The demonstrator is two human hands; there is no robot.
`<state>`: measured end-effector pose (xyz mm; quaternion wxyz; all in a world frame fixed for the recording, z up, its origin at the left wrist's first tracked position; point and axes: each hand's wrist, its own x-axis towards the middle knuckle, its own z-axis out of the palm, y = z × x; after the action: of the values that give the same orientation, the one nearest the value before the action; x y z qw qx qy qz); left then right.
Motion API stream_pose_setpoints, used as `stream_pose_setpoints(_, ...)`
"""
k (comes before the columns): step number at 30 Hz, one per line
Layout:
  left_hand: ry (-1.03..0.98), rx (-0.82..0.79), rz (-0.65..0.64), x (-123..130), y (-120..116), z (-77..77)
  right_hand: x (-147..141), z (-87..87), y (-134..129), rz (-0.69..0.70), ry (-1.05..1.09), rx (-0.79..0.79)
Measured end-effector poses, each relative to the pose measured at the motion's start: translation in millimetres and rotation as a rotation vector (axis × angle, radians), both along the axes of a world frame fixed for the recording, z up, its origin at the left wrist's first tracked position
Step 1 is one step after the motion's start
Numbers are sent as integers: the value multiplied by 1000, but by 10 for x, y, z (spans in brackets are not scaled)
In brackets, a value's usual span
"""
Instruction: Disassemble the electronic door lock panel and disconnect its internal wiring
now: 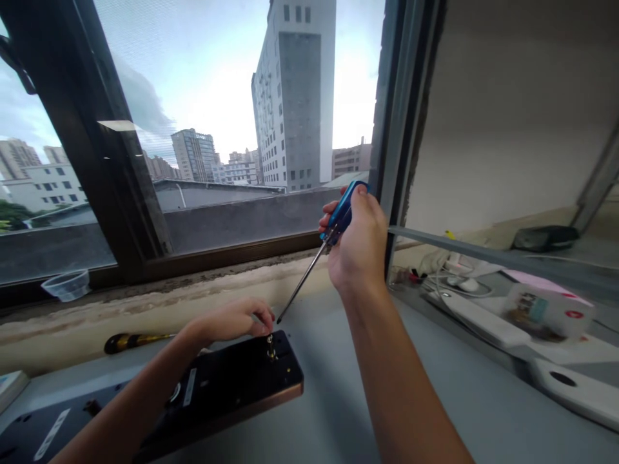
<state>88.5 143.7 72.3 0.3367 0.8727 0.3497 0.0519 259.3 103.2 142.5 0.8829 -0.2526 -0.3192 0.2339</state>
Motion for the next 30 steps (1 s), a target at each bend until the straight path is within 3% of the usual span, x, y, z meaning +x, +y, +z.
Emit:
stream_pose_setpoints(5, 37, -84, 69, 23, 32, -73, 3, -14, 6, -1, -8, 9)
stream_pose_setpoints(12, 45, -114, 132, 66, -30, -44, -24, -21, 17, 21, -30, -7)
stream_pose_setpoints(22, -6, -88, 130, 45, 33, -185, -234, -14, -104, 388, -302, 93)
stream_pose_setpoints(30, -72, -83, 126, 17, 44, -258, -304, -18, -105, 405, -349, 19)
